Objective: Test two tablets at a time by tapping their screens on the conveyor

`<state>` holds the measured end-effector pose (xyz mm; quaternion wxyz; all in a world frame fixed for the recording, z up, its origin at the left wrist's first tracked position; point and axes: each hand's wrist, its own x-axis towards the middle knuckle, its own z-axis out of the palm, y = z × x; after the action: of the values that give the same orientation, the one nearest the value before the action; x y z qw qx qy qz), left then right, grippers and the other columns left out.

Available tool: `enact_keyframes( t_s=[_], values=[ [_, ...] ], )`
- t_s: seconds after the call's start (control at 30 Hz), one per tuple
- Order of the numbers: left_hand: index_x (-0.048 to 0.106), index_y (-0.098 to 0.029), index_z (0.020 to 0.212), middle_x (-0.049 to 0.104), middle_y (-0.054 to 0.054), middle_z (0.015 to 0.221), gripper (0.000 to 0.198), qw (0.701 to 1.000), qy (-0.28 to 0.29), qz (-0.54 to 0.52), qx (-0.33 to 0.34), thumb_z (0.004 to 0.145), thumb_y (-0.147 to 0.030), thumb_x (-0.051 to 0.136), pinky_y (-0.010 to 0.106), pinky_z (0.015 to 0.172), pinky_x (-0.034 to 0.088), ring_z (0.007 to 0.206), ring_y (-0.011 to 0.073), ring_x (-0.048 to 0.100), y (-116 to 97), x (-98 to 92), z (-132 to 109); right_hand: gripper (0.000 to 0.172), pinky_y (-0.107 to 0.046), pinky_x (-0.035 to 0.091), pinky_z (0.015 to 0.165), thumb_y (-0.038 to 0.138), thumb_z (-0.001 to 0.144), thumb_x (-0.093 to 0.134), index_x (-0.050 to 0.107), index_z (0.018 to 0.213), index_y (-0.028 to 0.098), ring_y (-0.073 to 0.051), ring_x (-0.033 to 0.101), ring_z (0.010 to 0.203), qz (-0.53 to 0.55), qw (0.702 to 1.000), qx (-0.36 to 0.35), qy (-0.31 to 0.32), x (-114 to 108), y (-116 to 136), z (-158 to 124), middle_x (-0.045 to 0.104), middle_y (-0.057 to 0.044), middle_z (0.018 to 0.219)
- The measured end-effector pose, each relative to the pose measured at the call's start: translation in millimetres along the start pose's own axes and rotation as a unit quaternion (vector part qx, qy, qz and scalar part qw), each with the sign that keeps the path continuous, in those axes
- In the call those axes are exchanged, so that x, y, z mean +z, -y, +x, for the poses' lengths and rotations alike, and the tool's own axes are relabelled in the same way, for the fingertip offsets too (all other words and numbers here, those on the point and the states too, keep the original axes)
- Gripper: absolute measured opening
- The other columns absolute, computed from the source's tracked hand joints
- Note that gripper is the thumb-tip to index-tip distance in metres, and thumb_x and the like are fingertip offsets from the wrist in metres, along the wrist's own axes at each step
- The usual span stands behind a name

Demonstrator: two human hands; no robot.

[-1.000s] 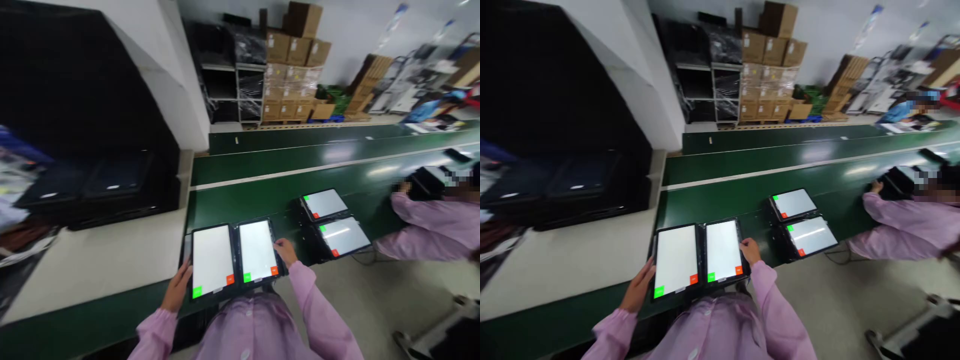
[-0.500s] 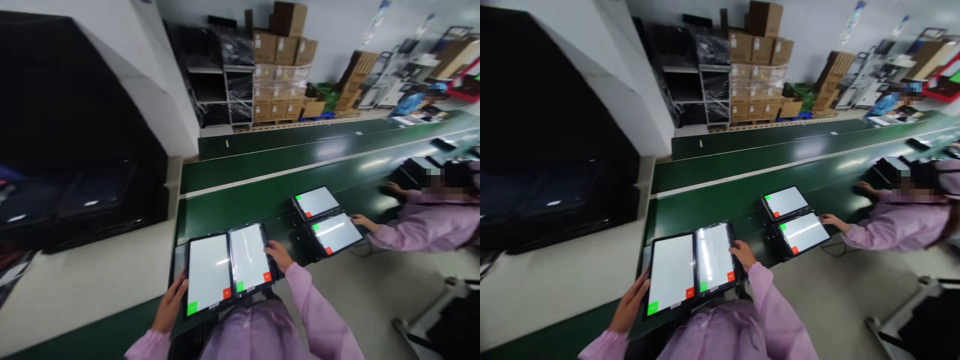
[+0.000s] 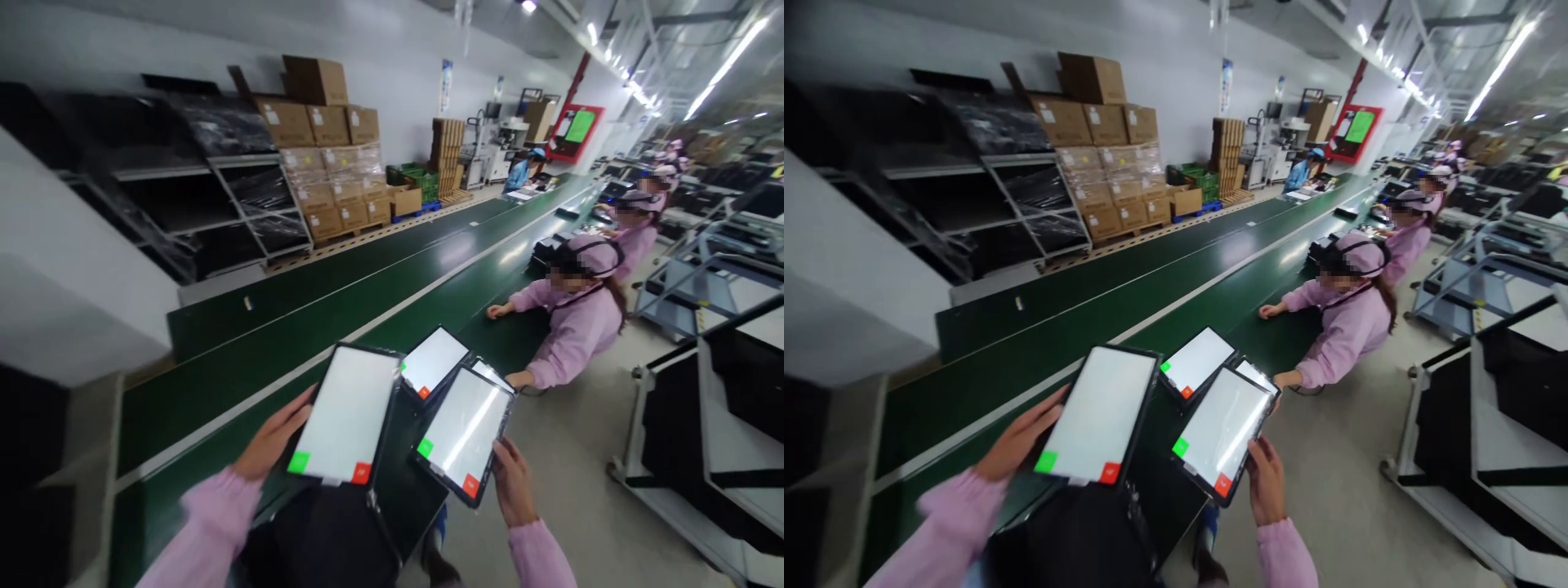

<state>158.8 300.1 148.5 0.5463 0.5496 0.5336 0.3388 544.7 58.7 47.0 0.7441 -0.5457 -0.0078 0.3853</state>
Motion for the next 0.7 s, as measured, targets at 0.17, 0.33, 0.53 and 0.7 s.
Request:
enact_keyframes(
  t_s=[0.17,0.33,0.53,0.7],
  values=[
    [0.063,-0.013,0.141,0.061,0.018,0.146,0.095,0.967,0.252,0.014,0.024,0.066,-0.066,0.085,0.054,0.120,0.037,0.136,0.0405,0.056,-49,144.8,148,0.052,-0.032,0.061,0.079,0.044,0.056,0.093,0.072,0.096,0.019,-0.024,0.074,0.092,0.007,0.998,-0.017,-0.062,-27,12,55,0.078,-0.004,0.097],
    [0.067,-0.011,0.136,0.064,0.018,0.143,0.082,0.949,0.312,0.041,0.005,0.069,-0.055,0.085,0.054,0.119,0.036,0.135,0.0403,0.056,-46,203.3,207,0.060,-0.033,0.061,0.086,0.048,0.061,0.092,0.068,0.109,0.023,-0.025,0.073,0.103,0.027,0.997,0.020,-0.064,-14,-7,63,0.078,-0.004,0.107],
    [0.070,-0.016,0.130,0.054,0.013,0.155,0.049,0.986,0.079,0.112,0.099,0.088,-0.041,0.067,0.040,0.129,0.018,0.151,0.0301,0.040,-19,188.0,198,0.069,-0.042,0.059,0.094,0.062,0.064,0.088,0.071,0.118,0.023,-0.033,0.067,0.118,-0.146,0.989,0.001,-0.037,-36,-4,63,0.073,-0.011,0.124],
    [0.058,-0.012,0.142,0.057,0.024,0.149,0.066,0.948,-0.136,-0.102,-0.268,0.103,-0.056,0.029,0.052,0.111,0.048,0.138,0.0392,0.055,78,207.7,111,0.087,-0.050,0.059,0.086,0.093,0.057,0.066,0.072,0.115,0.029,-0.038,0.060,0.128,-0.139,0.972,0.126,-0.139,-81,-54,67,0.063,-0.016,0.140]
  ],
)
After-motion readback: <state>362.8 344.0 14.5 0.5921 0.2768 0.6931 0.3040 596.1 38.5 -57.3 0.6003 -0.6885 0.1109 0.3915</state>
